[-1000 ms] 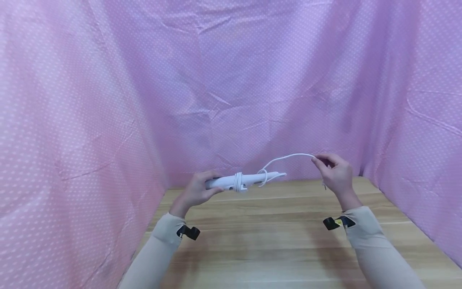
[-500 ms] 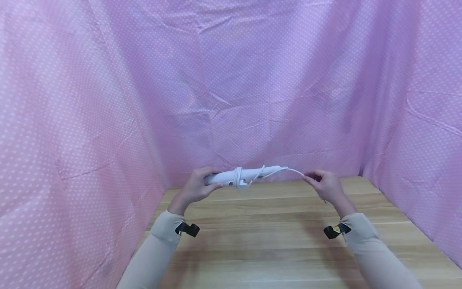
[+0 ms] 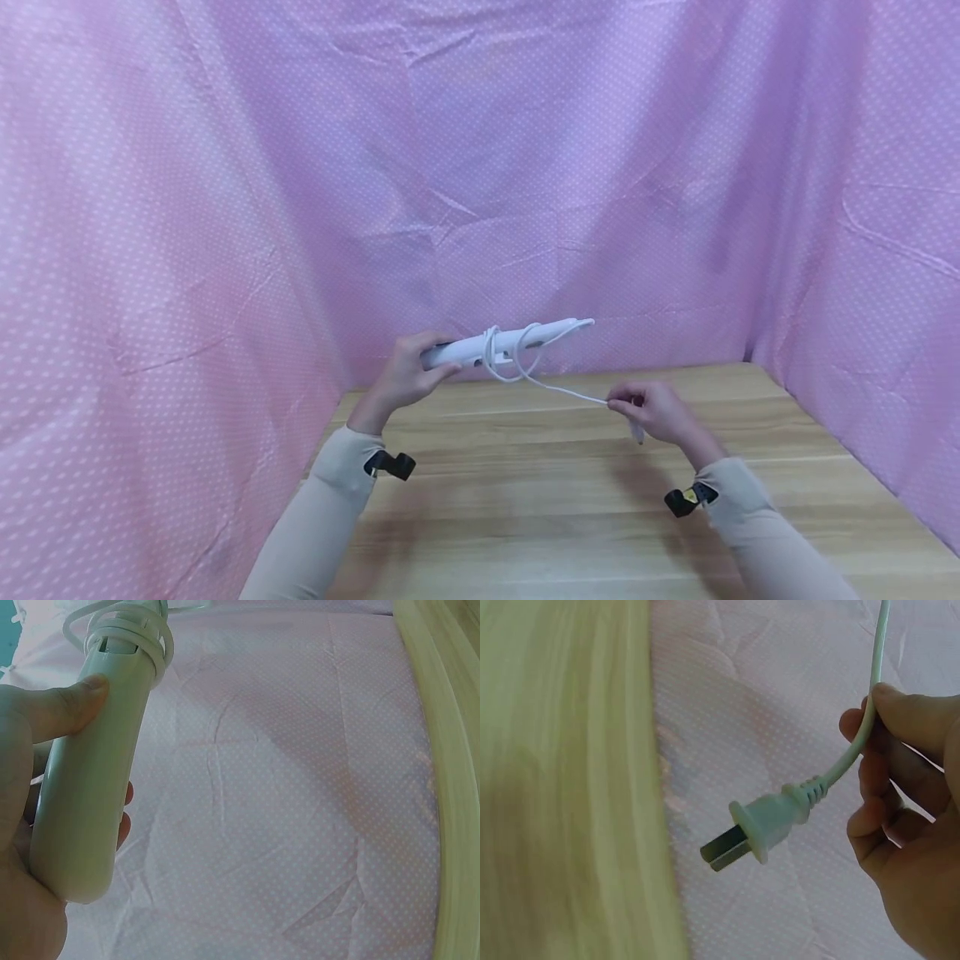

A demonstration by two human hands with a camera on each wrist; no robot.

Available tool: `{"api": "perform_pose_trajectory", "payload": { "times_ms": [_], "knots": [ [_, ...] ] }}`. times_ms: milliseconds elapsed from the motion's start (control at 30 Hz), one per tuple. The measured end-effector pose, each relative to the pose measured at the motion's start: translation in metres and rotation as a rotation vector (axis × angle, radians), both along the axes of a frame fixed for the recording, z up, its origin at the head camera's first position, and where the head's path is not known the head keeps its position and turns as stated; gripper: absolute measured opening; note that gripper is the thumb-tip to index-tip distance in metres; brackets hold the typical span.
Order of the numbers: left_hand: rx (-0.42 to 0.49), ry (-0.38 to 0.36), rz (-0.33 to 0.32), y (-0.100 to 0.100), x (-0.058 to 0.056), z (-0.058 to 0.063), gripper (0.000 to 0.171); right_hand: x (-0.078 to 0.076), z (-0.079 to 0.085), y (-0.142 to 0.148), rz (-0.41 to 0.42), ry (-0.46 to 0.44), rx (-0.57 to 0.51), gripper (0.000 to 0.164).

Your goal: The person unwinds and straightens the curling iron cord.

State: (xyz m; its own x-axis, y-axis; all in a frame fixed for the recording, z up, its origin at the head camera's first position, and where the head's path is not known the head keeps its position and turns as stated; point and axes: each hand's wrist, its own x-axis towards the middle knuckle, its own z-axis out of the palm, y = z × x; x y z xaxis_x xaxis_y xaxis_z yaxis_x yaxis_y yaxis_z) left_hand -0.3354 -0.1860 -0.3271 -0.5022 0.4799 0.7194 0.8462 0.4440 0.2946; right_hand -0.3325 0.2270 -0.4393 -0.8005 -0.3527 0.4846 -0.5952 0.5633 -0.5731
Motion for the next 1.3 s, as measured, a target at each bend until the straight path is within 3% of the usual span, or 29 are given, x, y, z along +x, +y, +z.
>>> {"api": "perform_pose_trajectory", "payload": {
  "times_ms": [233, 400, 567, 833, 1067, 1300],
  "knots": [
    [-0.012, 0.032, 0.024, 0.004, -0.003, 0.006, 0.033, 0.004, -0.017, -0.005, 0.174, -0.146, 0.043, 0.007],
    [-0.042, 0.020, 0.054, 0.007, -0.003, 0.008, 0.034, 0.006, -0.016, -0.009, 0.177, -0.134, 0.050, 0.008],
    [-0.067, 0.019, 0.072, 0.009, -0.004, 0.010, 0.034, 0.009, -0.006, -0.017, 0.112, -0.116, -0.006, 0.012],
    [-0.083, 0.016, 0.074, 0.011, -0.006, 0.012, 0.033, 0.020, 0.017, -0.046, 0.026, -0.122, -0.206, 0.019],
    [-0.075, 0.024, 0.094, 0.012, -0.008, 0.012, 0.034, 0.036, 0.050, -0.080, 0.129, -0.058, -0.354, 0.024],
    [-0.064, 0.007, 0.072, 0.015, -0.010, 0.010, 0.034, 0.034, 0.052, -0.101, 0.179, -0.044, -0.420, 0.025]
  ]
}}
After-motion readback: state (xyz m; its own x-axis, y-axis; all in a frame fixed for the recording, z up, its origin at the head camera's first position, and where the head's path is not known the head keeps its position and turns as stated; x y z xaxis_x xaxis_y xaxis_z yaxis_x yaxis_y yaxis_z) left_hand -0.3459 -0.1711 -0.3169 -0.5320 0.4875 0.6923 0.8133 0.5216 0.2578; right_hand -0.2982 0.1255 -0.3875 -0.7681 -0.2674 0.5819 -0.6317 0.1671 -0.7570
